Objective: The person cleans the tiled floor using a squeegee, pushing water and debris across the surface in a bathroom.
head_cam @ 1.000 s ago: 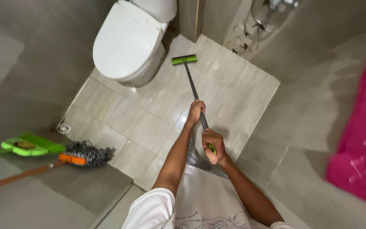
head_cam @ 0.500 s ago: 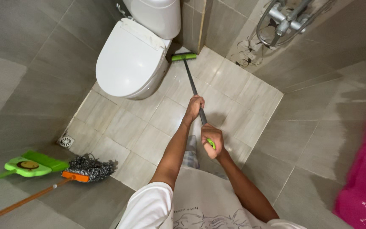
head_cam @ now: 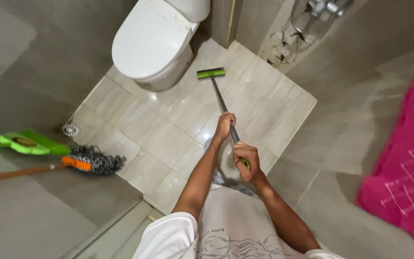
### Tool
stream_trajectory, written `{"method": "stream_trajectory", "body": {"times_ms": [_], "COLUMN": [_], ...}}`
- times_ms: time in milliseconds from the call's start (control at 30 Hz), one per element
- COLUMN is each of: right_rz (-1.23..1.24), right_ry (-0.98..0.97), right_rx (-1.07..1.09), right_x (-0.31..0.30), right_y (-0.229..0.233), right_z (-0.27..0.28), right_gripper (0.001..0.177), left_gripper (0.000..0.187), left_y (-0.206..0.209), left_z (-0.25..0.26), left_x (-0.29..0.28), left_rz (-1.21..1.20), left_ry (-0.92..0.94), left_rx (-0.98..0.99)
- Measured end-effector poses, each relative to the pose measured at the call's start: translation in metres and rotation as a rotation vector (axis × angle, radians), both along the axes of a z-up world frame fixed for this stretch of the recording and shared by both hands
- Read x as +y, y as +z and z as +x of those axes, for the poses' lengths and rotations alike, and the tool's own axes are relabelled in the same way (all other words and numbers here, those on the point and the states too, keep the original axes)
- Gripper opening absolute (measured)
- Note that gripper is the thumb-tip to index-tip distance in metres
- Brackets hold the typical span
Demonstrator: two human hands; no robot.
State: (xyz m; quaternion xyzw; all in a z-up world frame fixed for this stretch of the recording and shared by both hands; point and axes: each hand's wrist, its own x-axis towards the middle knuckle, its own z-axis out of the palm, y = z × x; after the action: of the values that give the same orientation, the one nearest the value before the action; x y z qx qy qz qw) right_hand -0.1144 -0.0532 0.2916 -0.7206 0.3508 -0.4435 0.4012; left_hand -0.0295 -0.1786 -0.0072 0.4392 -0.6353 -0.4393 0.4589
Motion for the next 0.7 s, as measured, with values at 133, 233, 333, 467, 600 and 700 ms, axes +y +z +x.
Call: {"method": "stream_trajectory", "body": {"times_ms": [133,233,333,467,600,700], "right_rz": [0.042,0.009,-0.005,-0.019,0.013,0.017], "right_ry": [-0.017,-0.005,0.007,0.022,0.004,0.035], "right_rx": [0.027,-0.002,-0.050,-0.072,-0.033,-0.006], "right_x": [0.063,0.091,0.107,0.113,0.102,0.080], "right_y": [0.012,0.016,0.014,0.004,-0.003,-0.007], "right_z": [-0.019,-0.026,-0.029,-0.027,-0.017,-0.007], "right_gripper": [0.021,0.021,0.021,0.024,0.021,0.018], "left_gripper": [0.025,0.026,0.029,0.028,0.028,0.029], "left_y": [0.005,0.015,0.023,0.026,0.021,0.012], "left_z": [-0.021,-0.029,-0.028,-0.022,-0.012,-0.002], "left_x": [0.063,0.097,0.117,0.127,0.111,0.090], "left_rz": [-0.099,0.025,0.169,0.006,0.096,0.220], "left_ry": [0.018,0.032,0.034,0.025,0.018,0.026], "left_rx": [-0.053,-0.041,0.040,-0.013,-0.035,0.030]}}
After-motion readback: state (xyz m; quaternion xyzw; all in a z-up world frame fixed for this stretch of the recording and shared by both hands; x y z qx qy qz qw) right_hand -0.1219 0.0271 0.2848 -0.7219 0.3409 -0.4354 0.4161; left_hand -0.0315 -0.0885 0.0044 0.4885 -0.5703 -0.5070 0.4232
